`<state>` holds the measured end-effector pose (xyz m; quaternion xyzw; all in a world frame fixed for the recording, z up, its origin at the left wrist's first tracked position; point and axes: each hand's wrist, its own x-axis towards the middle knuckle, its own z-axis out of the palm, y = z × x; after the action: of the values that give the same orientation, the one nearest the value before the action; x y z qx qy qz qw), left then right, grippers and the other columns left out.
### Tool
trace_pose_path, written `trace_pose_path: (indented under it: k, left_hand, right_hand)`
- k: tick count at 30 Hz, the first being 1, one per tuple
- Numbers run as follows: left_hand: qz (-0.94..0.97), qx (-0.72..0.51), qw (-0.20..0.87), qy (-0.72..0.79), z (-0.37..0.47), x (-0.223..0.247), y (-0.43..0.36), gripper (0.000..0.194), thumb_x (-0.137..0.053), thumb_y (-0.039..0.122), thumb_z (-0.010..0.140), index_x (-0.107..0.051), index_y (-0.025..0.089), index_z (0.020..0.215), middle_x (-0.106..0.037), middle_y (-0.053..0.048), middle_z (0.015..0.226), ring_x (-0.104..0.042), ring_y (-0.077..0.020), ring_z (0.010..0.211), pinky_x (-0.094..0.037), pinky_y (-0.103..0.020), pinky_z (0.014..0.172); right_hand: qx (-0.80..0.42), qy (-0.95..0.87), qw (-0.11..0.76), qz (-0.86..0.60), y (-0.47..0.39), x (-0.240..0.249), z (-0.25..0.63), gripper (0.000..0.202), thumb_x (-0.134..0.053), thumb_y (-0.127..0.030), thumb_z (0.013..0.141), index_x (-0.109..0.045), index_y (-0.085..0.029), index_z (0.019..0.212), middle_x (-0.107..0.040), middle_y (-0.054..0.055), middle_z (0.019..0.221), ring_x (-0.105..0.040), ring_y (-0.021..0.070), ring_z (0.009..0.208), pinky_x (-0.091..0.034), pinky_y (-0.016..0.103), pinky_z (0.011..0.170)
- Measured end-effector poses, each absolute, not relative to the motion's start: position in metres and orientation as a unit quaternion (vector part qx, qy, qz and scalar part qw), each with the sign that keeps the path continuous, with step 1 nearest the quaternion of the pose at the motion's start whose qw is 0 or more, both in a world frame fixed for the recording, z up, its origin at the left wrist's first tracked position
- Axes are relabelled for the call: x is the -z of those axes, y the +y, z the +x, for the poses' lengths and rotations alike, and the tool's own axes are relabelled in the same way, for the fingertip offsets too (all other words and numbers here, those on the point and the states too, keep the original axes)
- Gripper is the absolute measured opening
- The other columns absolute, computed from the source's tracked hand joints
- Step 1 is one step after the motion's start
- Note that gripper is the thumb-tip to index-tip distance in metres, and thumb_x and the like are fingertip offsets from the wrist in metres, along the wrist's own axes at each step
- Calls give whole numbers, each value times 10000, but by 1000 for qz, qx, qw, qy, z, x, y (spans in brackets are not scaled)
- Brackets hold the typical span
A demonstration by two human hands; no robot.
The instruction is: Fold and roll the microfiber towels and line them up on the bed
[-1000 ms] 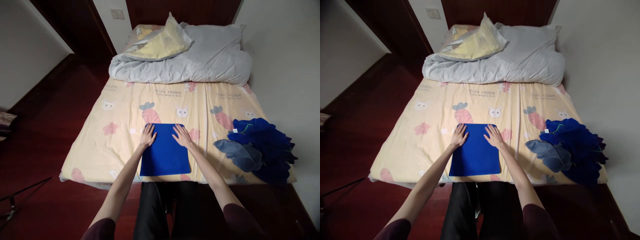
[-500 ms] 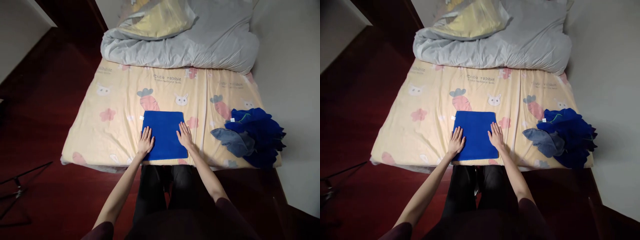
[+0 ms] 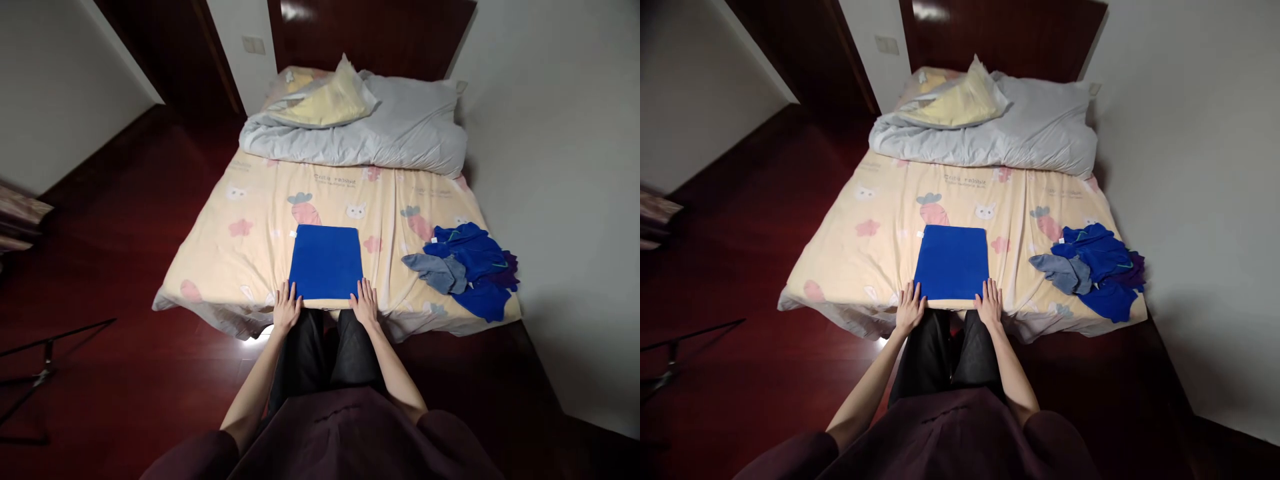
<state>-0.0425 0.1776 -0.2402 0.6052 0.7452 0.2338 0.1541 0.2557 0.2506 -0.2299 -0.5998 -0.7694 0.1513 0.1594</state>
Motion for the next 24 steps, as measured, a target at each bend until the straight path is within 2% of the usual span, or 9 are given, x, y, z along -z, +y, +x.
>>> trace_pose_path:
  k: [3,5,8,10,12,15,21,24]
  left_hand:
    - [576,-254,186,755,-53,245,154,669,-425,343,1003,-321,111,1622,-236,-206,1714,-140,-328,1619,-157,-596,1298]
    - [565,-271,208,751,-57,245,145,666,-468,301,965,-369,81,1586,-289,-228,1690,-185,-339,1609,-221,-570,1290]
    - [545,-295,225,751,-64,238,143,612,-499,232,919,-468,72,1509,-465,-235,1589,-379,-326,1536,-326,-511,1259]
    - [535,-303,242,750,-68,230,149,569,-505,199,903,-524,106,1464,-586,-203,1485,-530,-305,1425,-409,-479,1207]
    - [531,-299,270,746,-71,222,158,538,-518,175,893,-566,141,1428,-658,-168,1402,-619,-286,1322,-475,-450,1144]
    - [521,-282,307,745,-72,212,172,521,-555,143,867,-609,162,1384,-695,-145,1352,-670,-273,1241,-505,-425,1098]
    - [501,-268,328,754,-74,199,185,429,-604,139,827,-702,161,1244,-764,-132,1175,-753,-241,973,-575,-366,944]
    - [499,-269,330,755,-74,195,188,412,-657,175,799,-726,189,1205,-771,-110,1143,-751,-230,927,-580,-359,924]
  right_hand:
    - [-173,-741,218,-611,242,231,270,568,-441,-290,1007,-483,-116,1546,-417,179,1645,-300,303,1577,-238,561,1288]
    - [-192,-713,269,-619,236,231,275,535,-434,-229,975,-556,-94,1478,-518,201,1563,-405,300,1518,-332,517,1259]
    - [-245,-652,325,-640,233,232,282,484,-455,-193,937,-645,-121,1375,-665,201,1372,-631,297,1290,-487,482,1145]
    - [-294,-628,330,-641,235,231,286,453,-490,-175,913,-681,-162,1323,-722,170,1272,-711,283,1142,-550,466,1068]
    - [-328,-632,323,-624,239,231,288,433,-530,-143,880,-708,-191,1273,-745,141,1241,-731,268,1107,-561,451,1054]
    - [-345,-651,329,-591,246,232,289,419,-560,-105,838,-732,-197,1208,-749,121,1243,-732,240,1118,-547,424,1077]
    - [-393,-610,357,-589,257,233,286,395,-578,-115,795,-732,-135,1159,-757,151,1093,-763,225,902,-633,390,843]
    - [-399,-620,359,-572,258,230,286,423,-584,-94,752,-737,-153,1142,-764,109,1019,-761,217,913,-628,372,845]
